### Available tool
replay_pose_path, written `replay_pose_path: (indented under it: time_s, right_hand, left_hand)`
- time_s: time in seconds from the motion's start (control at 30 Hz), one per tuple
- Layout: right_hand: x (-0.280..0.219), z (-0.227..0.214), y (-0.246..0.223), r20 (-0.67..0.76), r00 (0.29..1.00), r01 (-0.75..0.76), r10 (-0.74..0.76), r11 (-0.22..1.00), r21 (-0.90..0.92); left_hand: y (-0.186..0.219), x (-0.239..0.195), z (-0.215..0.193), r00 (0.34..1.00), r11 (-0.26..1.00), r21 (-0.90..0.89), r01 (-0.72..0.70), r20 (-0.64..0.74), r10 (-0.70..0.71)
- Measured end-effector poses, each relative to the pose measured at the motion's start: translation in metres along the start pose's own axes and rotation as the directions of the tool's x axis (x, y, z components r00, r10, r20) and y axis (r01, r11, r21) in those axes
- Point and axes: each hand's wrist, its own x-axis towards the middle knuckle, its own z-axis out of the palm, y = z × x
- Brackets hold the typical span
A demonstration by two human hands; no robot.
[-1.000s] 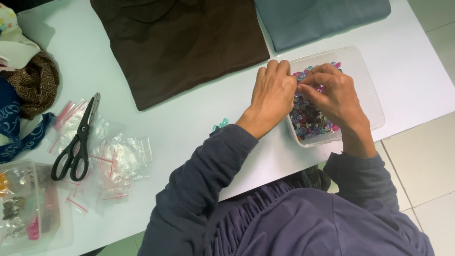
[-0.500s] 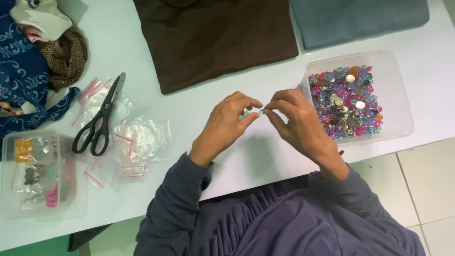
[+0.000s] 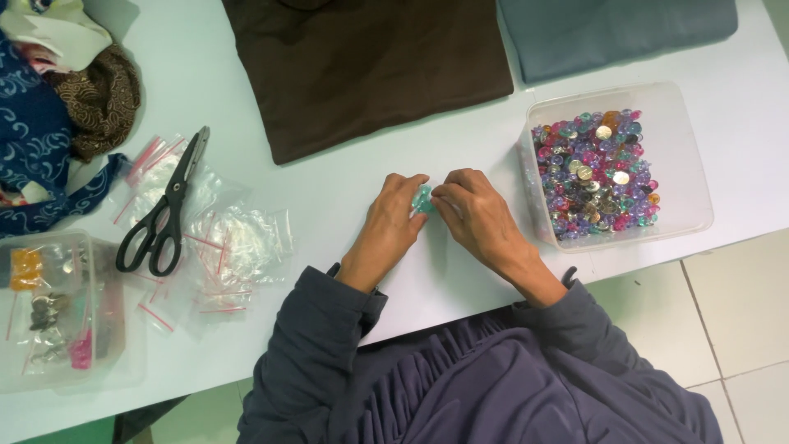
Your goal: Sorting green buttons from a container of mixed colors and placing them into a small plastic bag.
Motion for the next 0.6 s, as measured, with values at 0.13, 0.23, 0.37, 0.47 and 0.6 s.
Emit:
replay_pose_path:
  time_s: [0.13, 0.23, 0.37, 0.47, 0.6]
  right_hand:
    - [-0.014, -0.022, 0.005, -0.078, 0.994, 0.083, -0.077, 0.994, 0.068]
    - [-0.029, -0.046, 0.017, -0.173, 0.974, 0.166, -0.144, 0.979, 0.118]
    - [-0.043, -0.102, 0.056, -0.187, 0.975, 0.120, -0.117, 0.993, 0.008]
    - [-0.060, -0.132, 0.096, -0.087, 0.996, -0.001, -0.011, 0.990, -0.141]
    - [-0.081, -0.144, 0.140, 0.031, 0.962, -0.238, 0.271, 0.889, -0.391]
  left_hand:
    - [0.027, -0.002, -0.008, 0.994, 0.973, 0.220, -0.077, -0.054, 0.091]
    - [0.049, 0.007, -0.003, 0.965, 0.927, 0.313, -0.208, -0.089, 0.247]
    - [0.082, 0.033, 0.027, 0.909, 0.868, 0.337, -0.364, -0.077, 0.411]
    - [0.107, 0.051, 0.055, 0.882, 0.821, 0.364, -0.439, 0.000, 0.472]
    - [0.128, 0.082, 0.115, 0.866, 0.771, 0.406, -0.491, 0.134, 0.481]
